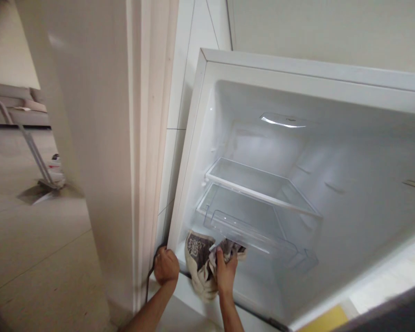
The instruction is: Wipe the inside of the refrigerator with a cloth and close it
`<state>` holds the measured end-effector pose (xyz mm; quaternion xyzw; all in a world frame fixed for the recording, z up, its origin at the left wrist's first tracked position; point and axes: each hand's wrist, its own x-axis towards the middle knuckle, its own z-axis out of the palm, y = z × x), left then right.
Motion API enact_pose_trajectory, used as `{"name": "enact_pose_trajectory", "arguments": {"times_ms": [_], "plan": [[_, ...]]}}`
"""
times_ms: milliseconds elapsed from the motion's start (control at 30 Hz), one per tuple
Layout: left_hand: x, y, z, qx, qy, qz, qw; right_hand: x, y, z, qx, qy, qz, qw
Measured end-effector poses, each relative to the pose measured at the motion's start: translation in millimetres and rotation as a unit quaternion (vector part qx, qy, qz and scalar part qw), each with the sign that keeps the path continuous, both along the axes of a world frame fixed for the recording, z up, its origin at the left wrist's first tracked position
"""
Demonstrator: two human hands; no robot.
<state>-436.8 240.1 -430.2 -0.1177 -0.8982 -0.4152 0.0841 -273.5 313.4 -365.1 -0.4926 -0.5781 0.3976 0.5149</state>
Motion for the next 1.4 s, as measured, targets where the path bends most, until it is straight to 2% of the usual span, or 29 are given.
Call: {"name": "enact_pose_trajectory", "arguments": {"times_ms": [67,133,267,533,800,1067,1400], "plan": [[0,0,1.1,0.001,-0.004,-0.002,1.000,4,10,-5,0.031,-0.153,0.007,0.988],[0,0,2.2,0.002,-0.009,-0.005,1.000,2,13,-13,0.022,-0.241,0.022,0.970],[2,-1,5.5,0.007,-0.016,-0.014,1.000,-3,6,-23,0.022,-0.278,0.003,0.960],[8,-6,13.4,0.021,-0.026,-0.042,0.999,-3,-9,-21,0.050,-0.256,-0.058,0.964],[6,-5,10.0,0.021,-0.027,-0.042,0.999,-1,-9,-20,0.034,-0.211,-0.084,0.973],[3,-7,5.9,-0.006,0.007,-0.051,0.999,-3,-11,-16,-0.011,-0.167,-0.135,0.977],[4,-9,1.0,-0.020,0.025,-0.055,0.998,-3,-13,-12,-0.027,-0.124,-0.144,0.981]]}}
